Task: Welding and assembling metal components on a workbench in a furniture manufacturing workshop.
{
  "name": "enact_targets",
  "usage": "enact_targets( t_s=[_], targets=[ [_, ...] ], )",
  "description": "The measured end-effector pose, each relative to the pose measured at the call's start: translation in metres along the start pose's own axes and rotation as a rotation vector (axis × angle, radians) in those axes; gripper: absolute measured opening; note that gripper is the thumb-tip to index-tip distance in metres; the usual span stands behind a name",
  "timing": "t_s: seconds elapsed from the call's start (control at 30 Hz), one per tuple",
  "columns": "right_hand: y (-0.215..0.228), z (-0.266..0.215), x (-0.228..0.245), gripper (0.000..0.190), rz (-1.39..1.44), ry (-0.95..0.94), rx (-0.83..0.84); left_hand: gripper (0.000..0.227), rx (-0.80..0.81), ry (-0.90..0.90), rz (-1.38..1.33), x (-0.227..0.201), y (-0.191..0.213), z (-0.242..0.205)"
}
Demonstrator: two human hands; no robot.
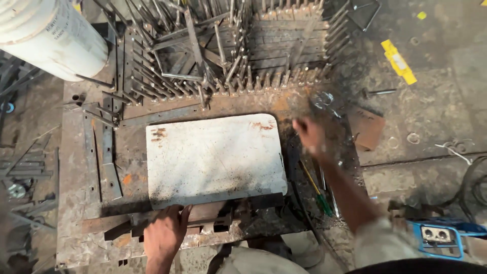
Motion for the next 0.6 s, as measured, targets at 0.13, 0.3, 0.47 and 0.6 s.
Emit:
enact_targets(
  t_s=[0.13,0.3,0.47,0.6],
  targets=[
    [-0.041,-0.112,-0.098,0.054,-0.091,-0.068,-0.071,0.048,-0.123,-0.083,-0.015,-0.005,0.009,-0.009],
    [-0.072,-0.23,-0.103,0.044,0.237,-0.247,-0.12,0.049,-0.144,-0.16,-0.112,-0.005,0.022,-0.021],
    [-0.068,-0.291,-0.014,0.039,0.26,-0.047,-0.132,0.049,-0.442,-0.393,-0.518,0.02,0.02,-0.046],
    [-0.071,-0.346,0.061,0.034,0.167,-0.034,-0.071,0.048,-0.537,-0.45,-0.809,0.071,0.054,-0.094]
  ],
)
Point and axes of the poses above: each hand's wrist, its own z-axis towards the middle knuckle, its own y-axis out of the back of the hand, x = y × z, the point moved 1 cm from there along z, towards the middle knuckle, and after that the axes turned 11 degrees about -y, right-handed, at the moved point
